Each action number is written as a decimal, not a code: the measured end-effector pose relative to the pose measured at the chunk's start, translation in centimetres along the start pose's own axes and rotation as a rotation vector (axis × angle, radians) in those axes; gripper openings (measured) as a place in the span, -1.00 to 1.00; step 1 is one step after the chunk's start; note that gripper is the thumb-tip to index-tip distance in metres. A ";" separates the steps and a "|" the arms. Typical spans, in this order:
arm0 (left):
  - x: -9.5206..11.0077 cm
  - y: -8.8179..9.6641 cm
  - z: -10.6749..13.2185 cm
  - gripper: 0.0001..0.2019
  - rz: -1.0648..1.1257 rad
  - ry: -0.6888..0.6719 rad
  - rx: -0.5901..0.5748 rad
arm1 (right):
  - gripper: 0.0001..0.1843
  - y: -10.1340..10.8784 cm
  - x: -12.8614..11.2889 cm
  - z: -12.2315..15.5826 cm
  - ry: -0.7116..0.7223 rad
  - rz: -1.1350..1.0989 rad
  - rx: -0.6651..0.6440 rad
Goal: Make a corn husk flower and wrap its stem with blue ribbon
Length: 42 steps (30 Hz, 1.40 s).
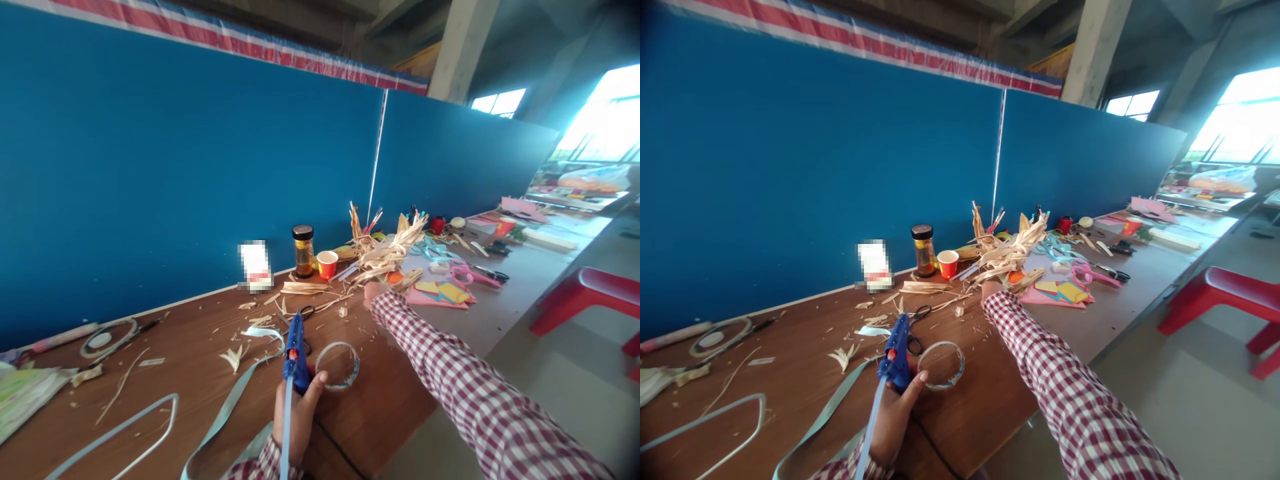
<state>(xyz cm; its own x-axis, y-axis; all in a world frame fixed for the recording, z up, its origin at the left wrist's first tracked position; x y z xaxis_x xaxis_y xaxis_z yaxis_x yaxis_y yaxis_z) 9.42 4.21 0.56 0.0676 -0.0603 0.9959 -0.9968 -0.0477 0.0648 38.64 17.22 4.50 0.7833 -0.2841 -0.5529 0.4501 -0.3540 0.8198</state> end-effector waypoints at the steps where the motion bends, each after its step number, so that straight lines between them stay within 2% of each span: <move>1: 0.1 0.0 0.0 -0.70 0.003 -0.001 0.001 | -0.70 -0.4 0.0 0.1 -0.006 0.051 -0.053; 4: 0.3 0.0 0.0 -0.71 0.000 -0.009 0.005 | -0.71 -1.5 0.2 0.5 -0.014 0.203 -0.210; 9: 0.0 -0.1 0.0 -0.71 0.004 -0.004 0.002 | -0.76 -1.8 0.9 0.8 -0.005 0.305 -0.326; 17: -0.4 0.0 0.0 -0.68 -0.019 -0.016 -0.004 | -0.75 -2.9 3.1 0.1 -0.068 0.255 -0.455; 20: -0.5 0.0 -0.1 -0.68 -0.012 -0.022 0.001 | -0.73 -3.2 3.3 0.1 -0.049 0.205 -0.479; 26: -0.2 0.0 0.0 -0.70 -0.013 -0.040 0.002 | -0.77 -1.9 1.9 1.4 0.098 0.160 -0.415; 32: -0.3 -0.2 0.1 -0.69 0.003 -0.016 -0.007 | -0.80 -1.2 -0.7 2.9 0.254 0.288 -0.400; 42: 0.7 0.1 0.3 -0.70 -0.020 -0.041 0.013 | -0.71 -2.6 -2.3 2.6 0.274 0.662 -0.501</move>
<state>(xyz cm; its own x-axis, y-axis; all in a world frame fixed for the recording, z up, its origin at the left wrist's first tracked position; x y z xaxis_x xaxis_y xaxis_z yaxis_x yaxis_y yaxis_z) 9.43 3.91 1.25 0.0892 -0.1004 0.9909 -0.9946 -0.0619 0.0832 34.51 16.44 3.21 0.9970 -0.0460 0.0627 -0.0487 0.2600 0.9644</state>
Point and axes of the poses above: each hand's wrist, its own z-axis away from the middle knuckle, its own y-axis out of the back of the hand, x = y × z, the point moved 9 cm from there along -z, towards the middle knuckle, and after that the axes turned 4 degrees about -y, right-handed, at the moved point
